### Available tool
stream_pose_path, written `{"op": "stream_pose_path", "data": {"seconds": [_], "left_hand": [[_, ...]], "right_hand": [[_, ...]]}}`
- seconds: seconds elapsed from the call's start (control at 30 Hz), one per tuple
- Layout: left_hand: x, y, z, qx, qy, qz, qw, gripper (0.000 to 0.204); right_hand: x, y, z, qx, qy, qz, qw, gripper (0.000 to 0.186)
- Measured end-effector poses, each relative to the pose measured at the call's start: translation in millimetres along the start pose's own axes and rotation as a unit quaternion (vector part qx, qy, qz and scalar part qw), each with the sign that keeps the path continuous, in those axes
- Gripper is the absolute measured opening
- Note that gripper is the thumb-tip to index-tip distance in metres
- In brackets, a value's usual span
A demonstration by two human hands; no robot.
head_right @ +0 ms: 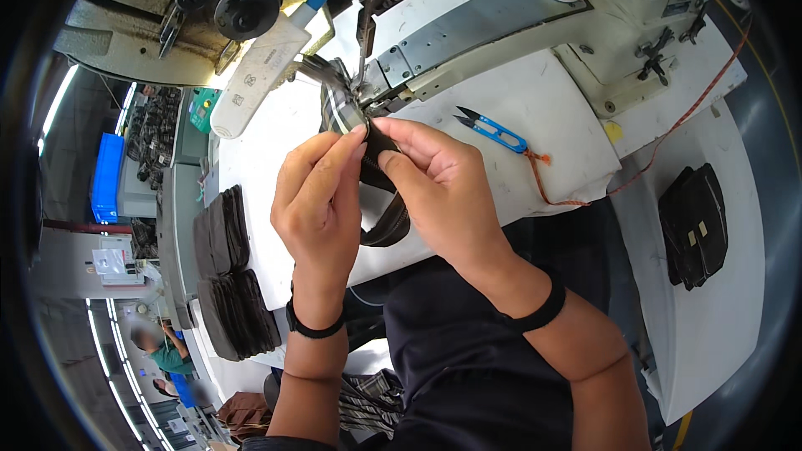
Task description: The recorder is sewing the lining or inner components of a plaid fabric bag using an industrial sewing machine.
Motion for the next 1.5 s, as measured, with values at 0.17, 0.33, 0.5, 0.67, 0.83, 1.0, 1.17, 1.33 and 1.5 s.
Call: {"op": "stream_pose_path", "data": {"seconds": [0.17,0.33,0.5,0.67,0.83,1.0,1.17,1.33,1.5], "left_hand": [[7.1,15.0,1.6,-0.008,0.002,0.025,1.000,0.026],[14.2,23.3,6.4,-0.001,0.009,0.031,0.999,0.024],[18.8,15.2,6.2,-0.019,-0.060,-0.022,0.998,0.022],[29.6,-6.3,4.9,-0.030,0.012,-0.107,0.994,0.018],[34.2,-0.3,6.1,-0.052,0.043,-0.062,0.996,0.008],[45.8,6.6,11.9,0.046,0.000,-0.022,0.999,0.013],[47.7,0.0,11.9,0.057,0.005,0.002,0.998,0.049],[42.0,17.4,-1.1,0.086,0.119,0.133,0.980,0.054],[12.5,51.0,-25.0,0.208,0.202,0.275,0.917,0.044]], "right_hand": [[-0.3,5.7,7.8,-0.013,0.015,-0.025,0.999,0.033],[-2.0,8.8,9.5,-0.004,-0.015,-0.020,1.000,0.030],[-2.1,4.5,7.7,-0.003,-0.011,-0.038,0.999,0.031],[7.5,-35.1,-8.6,0.098,-0.199,0.036,0.974,0.030],[24.5,-35.7,-3.0,0.148,-0.216,-0.028,0.965,0.014],[13.5,26.4,7.8,0.104,-0.288,-0.069,0.949,0.033],[12.5,37.7,20.8,0.038,-0.343,-0.124,0.930,0.038],[18.3,37.7,21.3,0.053,-0.448,-0.135,0.882,0.030],[17.2,39.4,19.2,0.067,-0.464,-0.117,0.875,0.030]]}}
Point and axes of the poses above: each hand's wrist, its own y-axis towards the middle knuckle, its own z-axis out of the palm, x = y × z, the point moved 6 cm from there along y, towards the middle knuckle, and after that the axes turned 11 degrees about -z, right-handed, at the moved point
